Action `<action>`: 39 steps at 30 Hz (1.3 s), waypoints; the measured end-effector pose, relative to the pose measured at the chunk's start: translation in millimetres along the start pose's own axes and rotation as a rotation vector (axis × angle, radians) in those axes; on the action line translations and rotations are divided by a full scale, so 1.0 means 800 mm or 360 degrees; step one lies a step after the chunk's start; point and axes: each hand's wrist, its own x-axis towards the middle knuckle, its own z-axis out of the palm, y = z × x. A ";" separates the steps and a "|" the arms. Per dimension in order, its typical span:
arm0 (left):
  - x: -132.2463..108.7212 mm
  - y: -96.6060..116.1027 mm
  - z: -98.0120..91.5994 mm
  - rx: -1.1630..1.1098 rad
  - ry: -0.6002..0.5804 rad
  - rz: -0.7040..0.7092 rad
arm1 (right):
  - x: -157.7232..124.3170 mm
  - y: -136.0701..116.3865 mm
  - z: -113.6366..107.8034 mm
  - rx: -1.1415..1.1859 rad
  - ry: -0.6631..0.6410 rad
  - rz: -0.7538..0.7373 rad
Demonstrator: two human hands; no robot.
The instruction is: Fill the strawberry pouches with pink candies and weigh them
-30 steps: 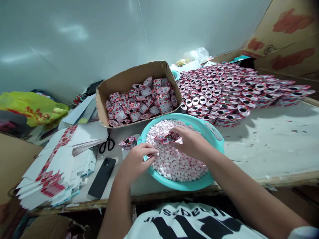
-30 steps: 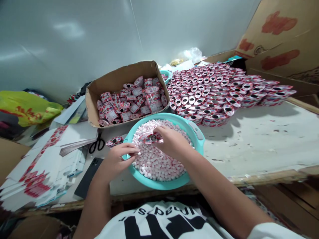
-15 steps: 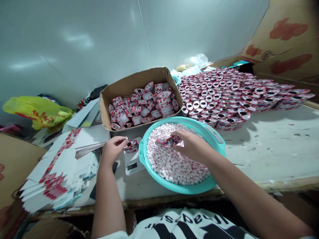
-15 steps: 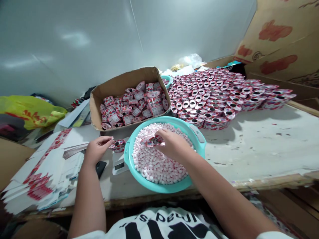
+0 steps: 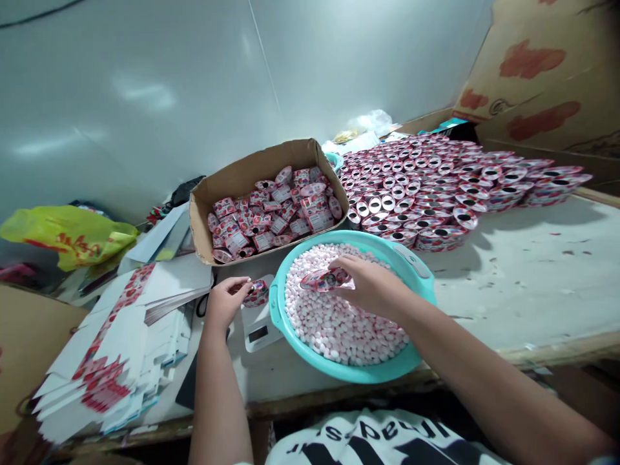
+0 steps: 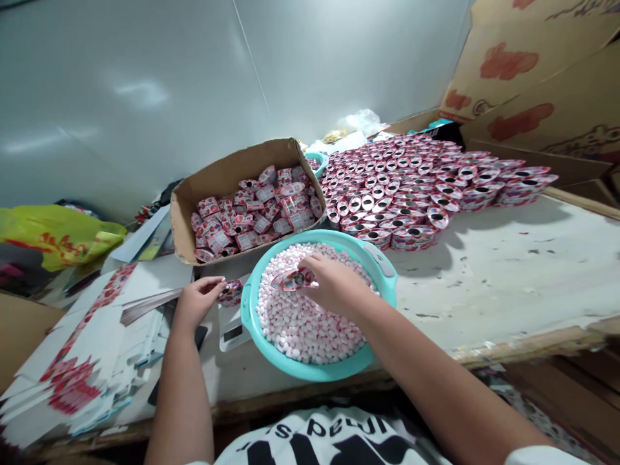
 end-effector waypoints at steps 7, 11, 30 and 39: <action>-0.005 0.004 -0.007 0.0192 -0.0007 0.0139 | 0.001 -0.001 0.000 -0.0033 0.0009 -0.0028; -0.010 0.006 -0.008 0.0273 -0.0002 0.0165 | 0.001 -0.001 -0.001 -0.0038 0.0033 -0.0046; -0.084 0.086 0.034 0.0074 -0.0068 0.0584 | 0.000 -0.003 -0.001 -0.0080 0.0009 -0.0024; -0.145 0.150 0.085 0.0500 -0.0704 0.0820 | 0.001 0.011 0.011 0.0080 0.0080 -0.0132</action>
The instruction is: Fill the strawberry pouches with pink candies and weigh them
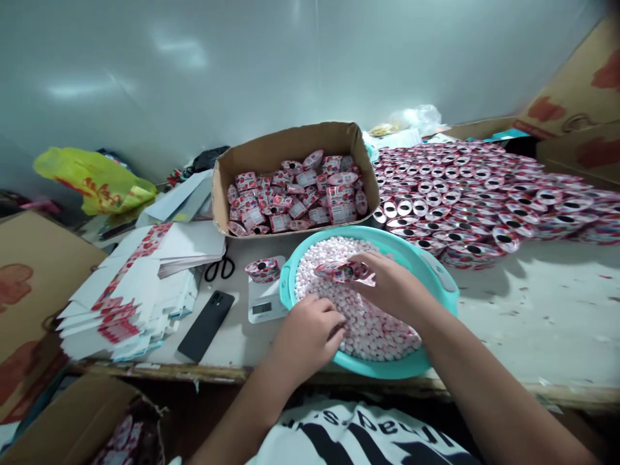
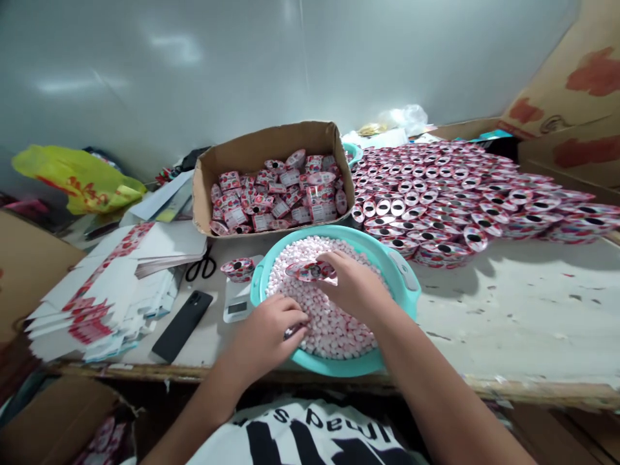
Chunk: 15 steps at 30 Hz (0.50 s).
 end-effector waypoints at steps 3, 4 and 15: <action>0.001 0.000 0.001 0.0131 -0.0054 0.0063 | 0.001 0.003 0.003 0.0011 -0.0013 -0.0012; 0.001 0.000 0.001 0.0151 -0.0068 0.0083 | 0.001 0.003 0.003 0.0000 -0.0015 -0.0008; -0.002 -0.013 0.001 0.0116 0.0006 0.0193 | 0.000 0.016 0.010 0.0049 -0.0023 0.0037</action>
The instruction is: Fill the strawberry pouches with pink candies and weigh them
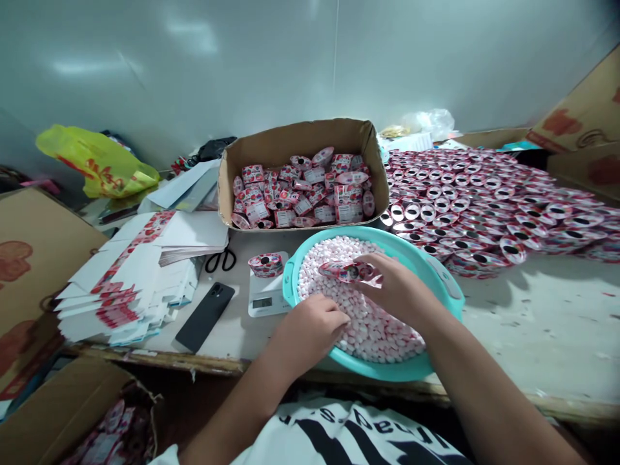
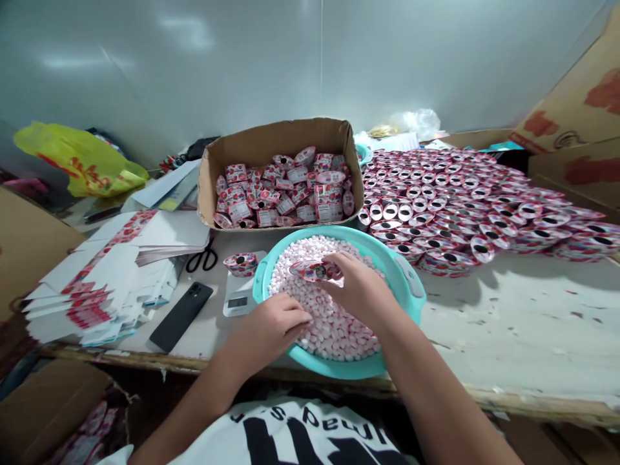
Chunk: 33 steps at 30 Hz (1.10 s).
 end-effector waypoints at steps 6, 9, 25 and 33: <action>-0.004 -0.007 0.008 -0.0006 0.0153 0.0052 | 0.000 -0.006 -0.003 0.0026 -0.0010 0.0005; -0.007 -0.017 0.001 -0.0147 0.0323 0.0069 | 0.001 -0.010 -0.006 0.0032 -0.0027 0.0018; -0.022 -0.189 -0.048 0.0157 0.0714 -0.0744 | -0.002 -0.021 -0.016 -0.0006 -0.0027 0.0059; -0.023 -0.190 -0.028 0.0105 0.0765 -0.0783 | -0.001 -0.021 -0.014 -0.0046 -0.0004 0.0018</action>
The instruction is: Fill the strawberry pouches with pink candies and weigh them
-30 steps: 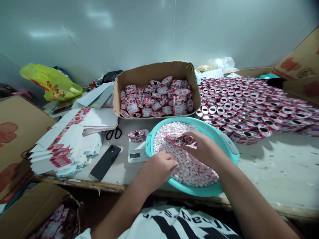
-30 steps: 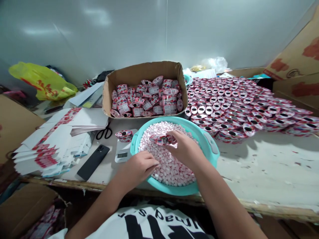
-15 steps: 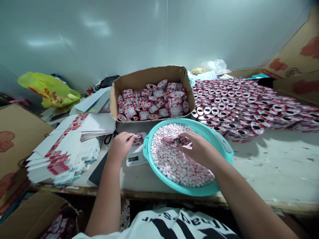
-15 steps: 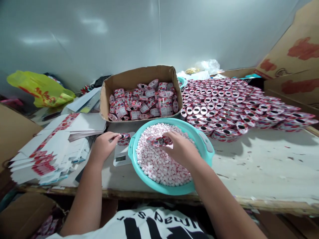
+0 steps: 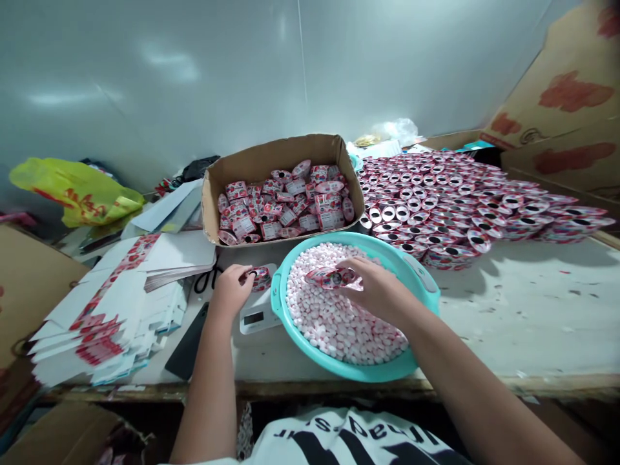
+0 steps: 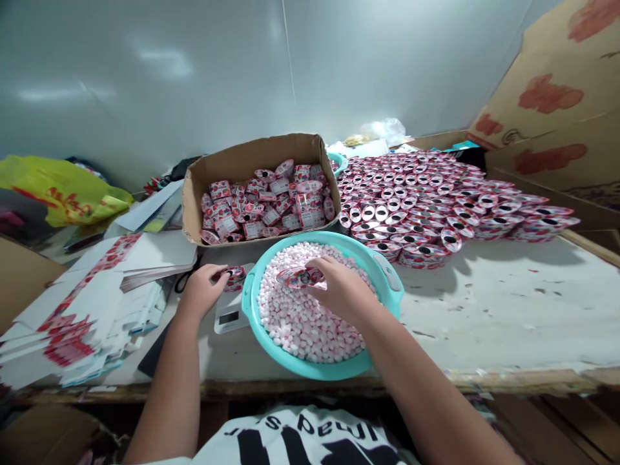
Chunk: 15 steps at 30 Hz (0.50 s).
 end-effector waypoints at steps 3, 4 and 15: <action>-0.001 -0.003 0.002 -0.0044 0.0020 -0.0010 | 0.000 0.001 0.000 0.0004 -0.0008 0.0006; -0.001 -0.003 0.002 -0.0061 0.0028 -0.0007 | 0.000 0.001 0.000 0.0006 -0.0010 0.0012; -0.060 0.118 -0.013 -0.0406 -0.0262 0.0557 | -0.001 0.006 0.004 -0.0005 0.0024 -0.0050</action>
